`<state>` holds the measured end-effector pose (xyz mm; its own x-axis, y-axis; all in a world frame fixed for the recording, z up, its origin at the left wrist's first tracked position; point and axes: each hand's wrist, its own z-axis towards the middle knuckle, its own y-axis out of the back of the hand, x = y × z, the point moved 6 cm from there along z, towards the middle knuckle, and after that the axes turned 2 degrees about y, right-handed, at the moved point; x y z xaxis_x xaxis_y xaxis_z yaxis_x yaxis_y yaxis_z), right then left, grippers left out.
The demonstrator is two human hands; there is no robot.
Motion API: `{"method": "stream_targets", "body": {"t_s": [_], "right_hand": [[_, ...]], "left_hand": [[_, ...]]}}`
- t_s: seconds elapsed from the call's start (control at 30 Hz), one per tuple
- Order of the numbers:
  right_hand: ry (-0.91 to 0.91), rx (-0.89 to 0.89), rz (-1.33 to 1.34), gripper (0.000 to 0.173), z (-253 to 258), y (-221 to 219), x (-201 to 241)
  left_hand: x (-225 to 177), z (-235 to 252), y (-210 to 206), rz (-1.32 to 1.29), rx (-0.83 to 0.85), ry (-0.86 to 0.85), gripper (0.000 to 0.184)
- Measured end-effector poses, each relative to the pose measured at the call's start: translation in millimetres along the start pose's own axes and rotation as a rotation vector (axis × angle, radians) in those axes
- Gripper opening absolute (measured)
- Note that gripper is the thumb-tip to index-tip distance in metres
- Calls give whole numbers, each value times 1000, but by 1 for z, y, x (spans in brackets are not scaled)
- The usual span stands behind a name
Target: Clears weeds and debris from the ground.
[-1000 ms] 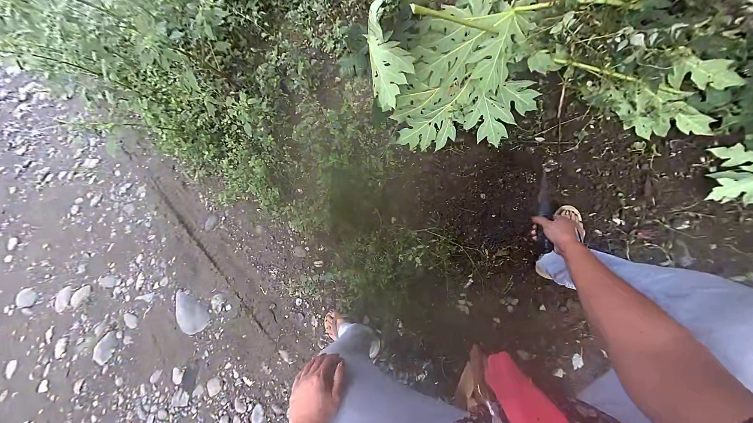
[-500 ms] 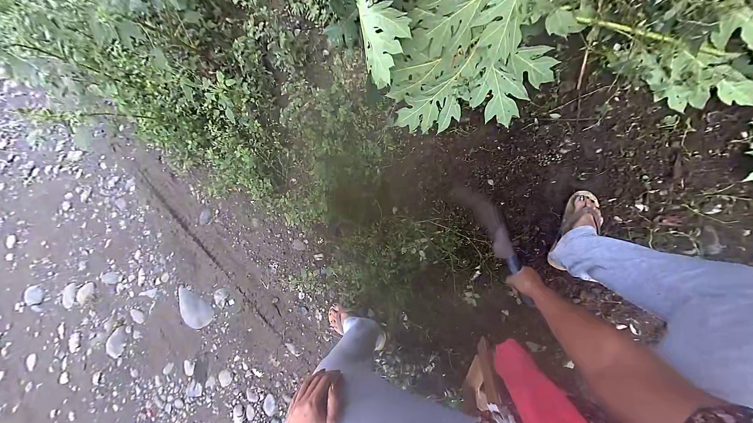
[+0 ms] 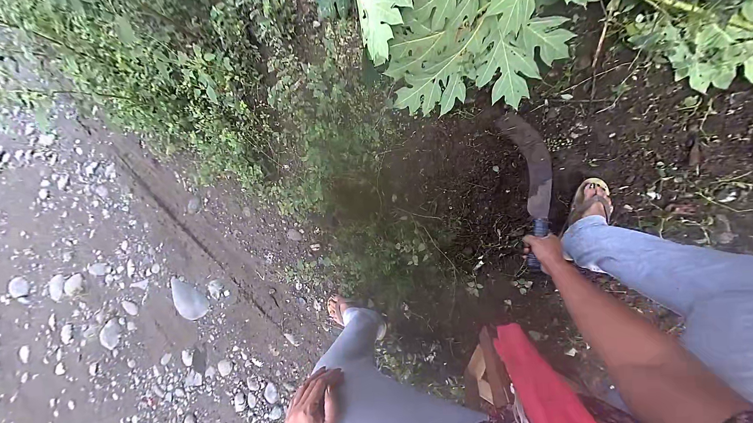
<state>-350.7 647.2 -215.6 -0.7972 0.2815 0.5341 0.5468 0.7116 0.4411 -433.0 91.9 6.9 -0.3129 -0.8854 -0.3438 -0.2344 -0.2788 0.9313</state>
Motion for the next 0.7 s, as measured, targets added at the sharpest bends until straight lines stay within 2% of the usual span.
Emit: {"method": "stream_targets", "body": {"t_s": [0.03,0.1,0.17,0.27,0.37,0.47,0.5,0.53,0.57,0.63,0.7], "right_hand": [[-41,17,25,36,-3,-15,-4],[-67,121,-299,41,-5,-24,-19],[-41,246,-679,51,-4,-16,-25],[52,247,-823,56,5,11,-17],[41,160,-557,49,3,22,-4],[-42,59,12,36,-6,-4,-4],[-70,59,111,32,-10,-15,-8],[-81,67,83,31,-11,-23,-15],[-78,101,-66,34,-11,-25,-24],[-57,233,-533,46,-9,-19,-38],[9,278,-816,55,-3,-1,-35]], "left_hand": [[0,0,0,-2,-5,5,50],[0,0,-1,-15,-12,19,51],[1,3,0,-37,-32,30,50],[1,4,0,-66,-60,34,51],[1,4,0,-81,-70,17,50],[2,2,1,-82,-71,15,50],[2,2,1,-76,-73,19,51],[2,2,1,-72,-73,22,51],[1,3,1,-71,-72,24,51],[0,4,1,-63,-69,25,51],[0,5,0,-59,-65,29,50]]}}
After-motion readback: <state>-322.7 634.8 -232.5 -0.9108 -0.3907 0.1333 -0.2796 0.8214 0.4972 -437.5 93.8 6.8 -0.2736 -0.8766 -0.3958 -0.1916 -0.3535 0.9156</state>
